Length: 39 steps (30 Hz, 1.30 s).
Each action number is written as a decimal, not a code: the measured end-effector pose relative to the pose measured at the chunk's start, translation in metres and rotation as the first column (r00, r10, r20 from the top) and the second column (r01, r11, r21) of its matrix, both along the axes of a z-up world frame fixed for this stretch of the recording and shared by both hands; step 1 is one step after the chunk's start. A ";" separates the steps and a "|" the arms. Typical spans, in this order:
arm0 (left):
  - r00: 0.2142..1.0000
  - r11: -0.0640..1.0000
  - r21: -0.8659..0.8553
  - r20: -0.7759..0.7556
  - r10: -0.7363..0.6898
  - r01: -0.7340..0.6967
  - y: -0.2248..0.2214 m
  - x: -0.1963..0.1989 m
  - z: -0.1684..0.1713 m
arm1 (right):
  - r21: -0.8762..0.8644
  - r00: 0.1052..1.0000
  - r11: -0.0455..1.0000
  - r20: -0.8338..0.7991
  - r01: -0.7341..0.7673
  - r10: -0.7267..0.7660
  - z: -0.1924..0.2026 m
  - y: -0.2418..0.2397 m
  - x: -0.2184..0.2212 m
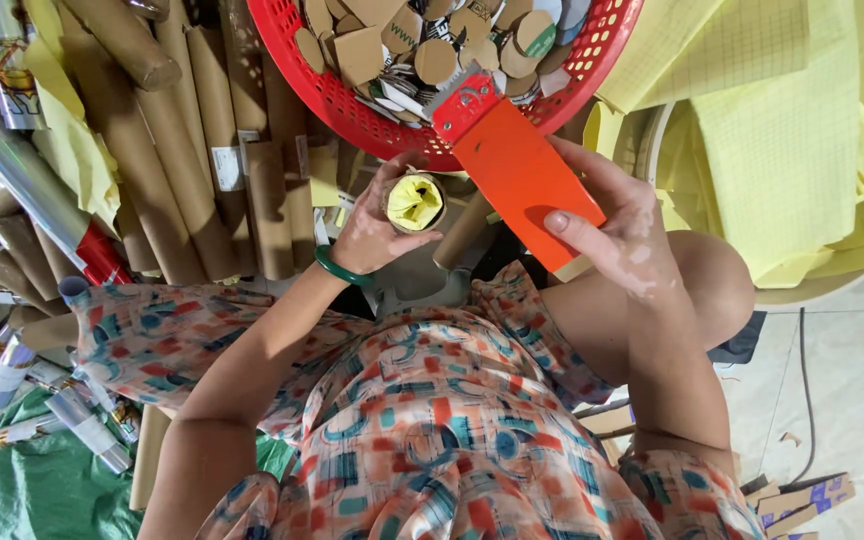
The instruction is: The recorder is packing rolled items into cardboard tubes and sealing them with tape.
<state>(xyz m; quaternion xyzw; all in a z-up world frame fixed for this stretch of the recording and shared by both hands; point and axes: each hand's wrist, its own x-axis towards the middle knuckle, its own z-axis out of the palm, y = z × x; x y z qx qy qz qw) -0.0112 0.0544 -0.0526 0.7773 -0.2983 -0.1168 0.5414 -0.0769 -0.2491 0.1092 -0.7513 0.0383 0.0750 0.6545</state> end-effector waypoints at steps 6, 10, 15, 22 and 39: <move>0.992 0.998 -0.039 -0.112 -0.051 0.047 0.005 -0.003 -0.025 | 0.028 0.999 0.999 -0.006 0.038 -0.038 0.001 -0.006 -0.003; 0.985 0.987 0.013 0.064 -0.159 0.158 0.007 0.002 -0.040 | 0.061 0.997 0.995 -0.022 0.076 -0.075 0.001 -0.006 -0.003; 0.972 0.976 0.088 0.114 -0.207 0.198 0.003 0.018 -0.011 | 0.021 0.998 0.998 -0.018 0.065 -0.064 -0.004 -0.010 -0.004; 0.975 0.979 -0.009 0.096 -0.201 0.203 0.006 0.026 0.022 | 0.023 0.997 0.998 -0.055 0.055 -0.054 0.002 -0.010 -0.002; 0.953 0.951 0.067 -0.022 -0.302 0.303 0.002 0.037 0.024 | -0.108 0.998 0.993 -0.041 0.048 -0.053 0.000 -0.011 -0.001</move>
